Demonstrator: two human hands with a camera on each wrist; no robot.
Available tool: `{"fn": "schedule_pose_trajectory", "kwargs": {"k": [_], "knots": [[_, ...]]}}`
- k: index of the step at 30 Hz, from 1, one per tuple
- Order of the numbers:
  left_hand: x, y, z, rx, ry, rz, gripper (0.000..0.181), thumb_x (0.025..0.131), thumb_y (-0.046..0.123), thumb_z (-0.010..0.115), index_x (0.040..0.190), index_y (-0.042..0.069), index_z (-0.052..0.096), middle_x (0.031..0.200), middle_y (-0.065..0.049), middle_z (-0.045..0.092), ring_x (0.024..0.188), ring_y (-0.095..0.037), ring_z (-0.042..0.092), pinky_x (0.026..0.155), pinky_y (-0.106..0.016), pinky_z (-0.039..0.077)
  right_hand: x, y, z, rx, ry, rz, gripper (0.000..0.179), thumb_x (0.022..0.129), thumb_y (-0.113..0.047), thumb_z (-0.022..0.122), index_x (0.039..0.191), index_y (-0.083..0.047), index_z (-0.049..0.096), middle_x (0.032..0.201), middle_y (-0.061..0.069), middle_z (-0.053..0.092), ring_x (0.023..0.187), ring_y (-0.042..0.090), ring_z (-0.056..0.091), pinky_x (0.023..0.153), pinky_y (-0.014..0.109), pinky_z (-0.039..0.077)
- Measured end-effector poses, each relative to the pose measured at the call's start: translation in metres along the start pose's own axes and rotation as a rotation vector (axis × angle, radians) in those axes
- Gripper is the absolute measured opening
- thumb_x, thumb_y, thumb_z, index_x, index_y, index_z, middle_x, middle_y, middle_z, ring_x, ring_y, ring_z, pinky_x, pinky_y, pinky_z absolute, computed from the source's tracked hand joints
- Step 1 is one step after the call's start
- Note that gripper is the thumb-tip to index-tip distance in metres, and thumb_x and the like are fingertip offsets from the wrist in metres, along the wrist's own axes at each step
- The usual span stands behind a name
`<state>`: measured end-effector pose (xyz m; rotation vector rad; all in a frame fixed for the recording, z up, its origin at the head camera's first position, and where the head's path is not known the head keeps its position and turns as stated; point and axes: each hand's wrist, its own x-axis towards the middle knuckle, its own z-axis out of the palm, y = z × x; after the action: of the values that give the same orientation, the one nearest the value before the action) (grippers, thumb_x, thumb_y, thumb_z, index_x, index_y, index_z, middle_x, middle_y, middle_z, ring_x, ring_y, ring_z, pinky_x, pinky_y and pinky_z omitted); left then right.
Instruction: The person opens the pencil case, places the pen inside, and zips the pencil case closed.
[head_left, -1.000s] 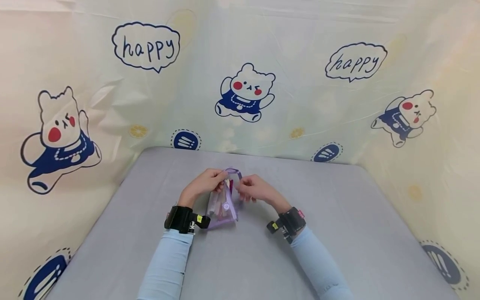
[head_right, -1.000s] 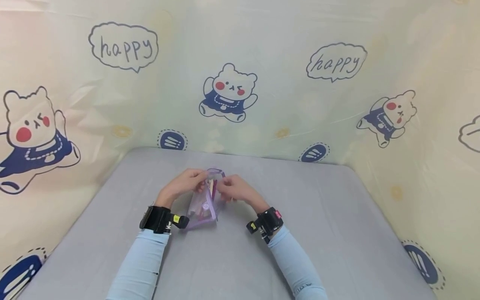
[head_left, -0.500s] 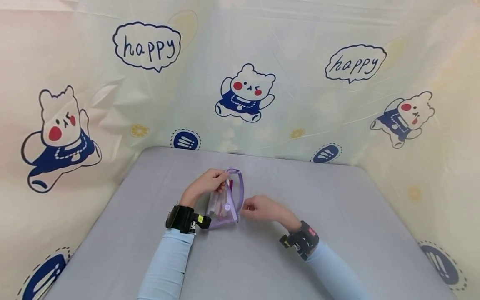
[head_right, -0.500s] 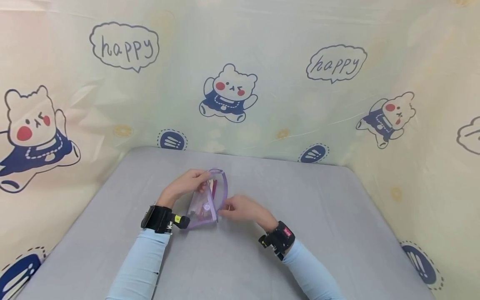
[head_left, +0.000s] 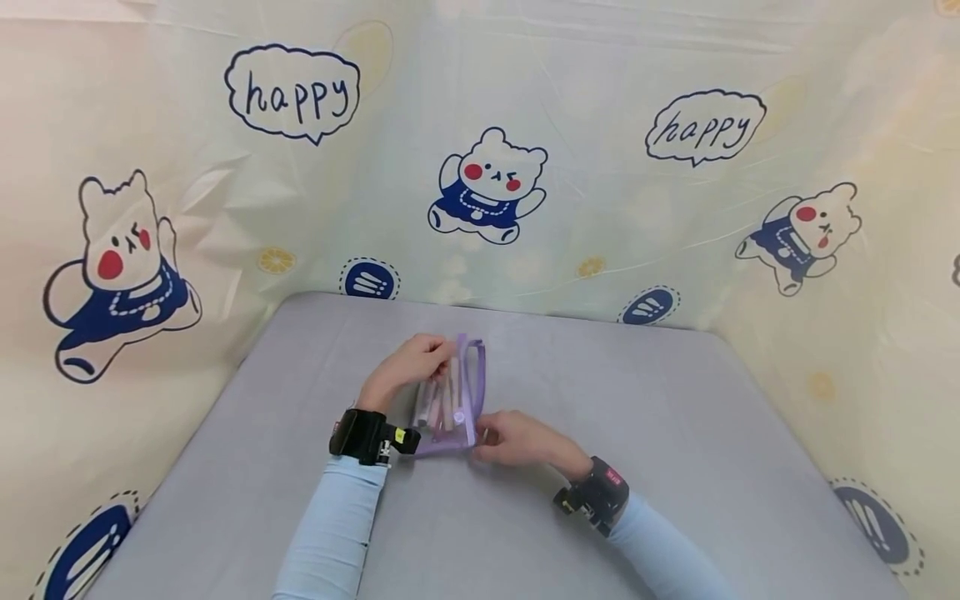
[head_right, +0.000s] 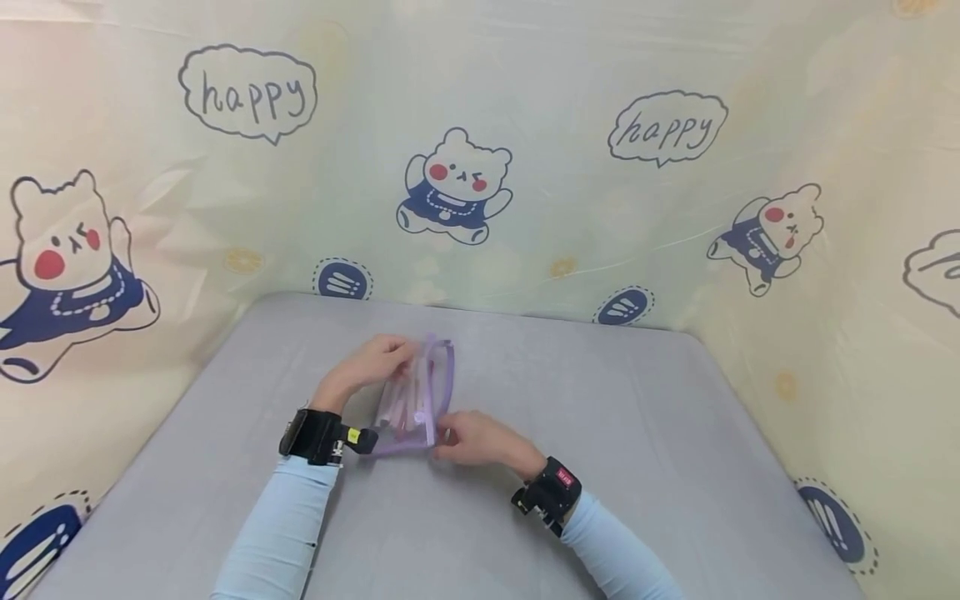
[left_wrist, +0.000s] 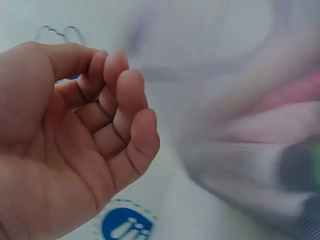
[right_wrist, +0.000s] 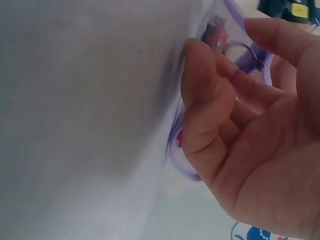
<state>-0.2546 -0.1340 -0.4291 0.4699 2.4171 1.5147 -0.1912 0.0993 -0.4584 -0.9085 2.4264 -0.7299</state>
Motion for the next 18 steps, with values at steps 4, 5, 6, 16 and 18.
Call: {"fn": "schedule_pose_trajectory", "kwargs": {"k": [4, 5, 6, 16, 18], "knots": [[-0.012, 0.019, -0.009, 0.055, 0.051, 0.038, 0.035, 0.106, 0.031, 0.042, 0.083, 0.007, 0.055, 0.071, -0.004, 0.053, 0.062, -0.018, 0.049, 0.059, -0.029, 0.043, -0.002, -0.001, 0.001, 0.019, 0.018, 0.007, 0.014, 0.09, -0.024, 0.069, 0.1, -0.014, 0.067, 0.078, -0.005, 0.063, 0.064, 0.003, 0.052, 0.058, 0.019, 0.045], [-0.015, 0.024, -0.011, 0.071, 0.054, 0.049, 0.035, 0.106, 0.032, 0.042, 0.083, 0.007, 0.055, 0.072, -0.004, 0.053, 0.061, -0.018, 0.048, 0.059, -0.029, 0.042, -0.002, -0.002, 0.001, 0.016, 0.021, 0.008, 0.013, 0.09, -0.024, 0.069, 0.099, -0.015, 0.067, 0.078, -0.004, 0.062, 0.063, 0.003, 0.052, 0.057, 0.019, 0.044], [-0.018, 0.029, -0.011, 0.093, 0.055, 0.063, 0.035, 0.106, 0.031, 0.042, 0.083, 0.008, 0.055, 0.072, -0.004, 0.054, 0.061, -0.019, 0.048, 0.059, -0.029, 0.041, -0.002, -0.002, 0.001, 0.014, 0.025, 0.007, 0.012, 0.09, -0.024, 0.069, 0.098, -0.015, 0.067, 0.077, -0.003, 0.062, 0.063, 0.003, 0.051, 0.057, 0.019, 0.044], [-0.052, 0.057, 0.012, 0.477, -0.055, 0.182, 0.026, 0.102, 0.025, 0.049, 0.079, 0.016, 0.053, 0.067, 0.003, 0.05, 0.057, -0.011, 0.047, 0.054, -0.026, 0.041, -0.01, 0.0, 0.002, -0.055, 0.085, 0.013, 0.009, 0.089, -0.023, 0.069, 0.09, -0.015, 0.066, 0.072, -0.006, 0.059, 0.062, 0.004, 0.049, 0.057, 0.02, 0.042], [-0.06, 0.054, 0.025, 0.575, -0.057, 0.238, 0.022, 0.1, 0.023, 0.052, 0.08, 0.017, 0.053, 0.066, 0.005, 0.05, 0.057, -0.008, 0.046, 0.053, -0.023, 0.041, -0.013, 0.001, 0.005, -0.07, 0.091, 0.017, 0.009, 0.089, -0.023, 0.069, 0.089, -0.014, 0.065, 0.071, -0.007, 0.058, 0.061, 0.004, 0.049, 0.056, 0.02, 0.042]]}}
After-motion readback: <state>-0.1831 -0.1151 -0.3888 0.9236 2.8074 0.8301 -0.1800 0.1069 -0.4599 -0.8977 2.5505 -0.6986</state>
